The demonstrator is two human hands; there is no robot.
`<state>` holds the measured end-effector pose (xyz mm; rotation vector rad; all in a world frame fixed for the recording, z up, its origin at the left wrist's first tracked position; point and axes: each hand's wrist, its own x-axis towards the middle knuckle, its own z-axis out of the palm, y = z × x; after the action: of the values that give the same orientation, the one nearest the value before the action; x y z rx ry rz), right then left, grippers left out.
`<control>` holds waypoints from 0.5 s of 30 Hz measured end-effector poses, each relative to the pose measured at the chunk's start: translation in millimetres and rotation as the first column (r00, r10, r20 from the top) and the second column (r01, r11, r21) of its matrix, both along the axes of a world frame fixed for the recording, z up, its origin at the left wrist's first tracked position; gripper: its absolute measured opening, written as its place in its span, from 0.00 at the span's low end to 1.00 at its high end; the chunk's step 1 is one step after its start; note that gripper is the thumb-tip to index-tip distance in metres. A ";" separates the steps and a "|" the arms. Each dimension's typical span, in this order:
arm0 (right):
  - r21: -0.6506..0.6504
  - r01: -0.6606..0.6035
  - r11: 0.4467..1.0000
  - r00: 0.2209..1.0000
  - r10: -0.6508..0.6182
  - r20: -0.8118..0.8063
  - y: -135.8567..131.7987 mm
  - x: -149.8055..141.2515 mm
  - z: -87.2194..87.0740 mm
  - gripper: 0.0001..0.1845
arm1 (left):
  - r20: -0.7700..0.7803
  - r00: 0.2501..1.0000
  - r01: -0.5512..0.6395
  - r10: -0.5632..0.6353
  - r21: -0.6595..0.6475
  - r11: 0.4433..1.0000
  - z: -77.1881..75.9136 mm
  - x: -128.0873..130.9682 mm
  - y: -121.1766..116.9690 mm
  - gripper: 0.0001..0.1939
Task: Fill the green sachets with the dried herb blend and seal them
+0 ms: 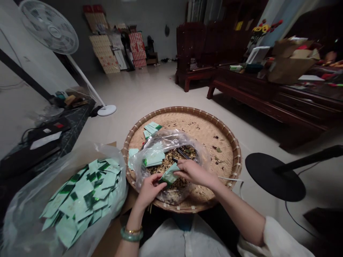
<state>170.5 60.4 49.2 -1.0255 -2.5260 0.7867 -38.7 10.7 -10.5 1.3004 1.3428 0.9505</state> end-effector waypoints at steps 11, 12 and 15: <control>-0.313 -0.017 0.950 0.974 -0.054 -0.220 2.8 1.4 18.9 0.21 | 0.010 0.996 0.086 -0.086 -0.013 0.996 14.7 12.4 7.1 0.18; -0.292 -0.062 0.954 0.983 0.006 -0.186 3.7 3.2 22.7 0.17 | 0.002 0.997 0.083 -0.083 -0.003 0.997 13.3 12.7 6.8 0.17; -0.250 -0.157 0.956 0.988 0.154 -0.031 6.2 3.8 27.5 0.09 | -0.040 0.995 0.092 -0.091 0.018 0.996 10.7 13.6 5.5 0.14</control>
<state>174.3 66.6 76.7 -0.8985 -2.5680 1.1798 -25.1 16.2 0.1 1.3902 1.2953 0.8807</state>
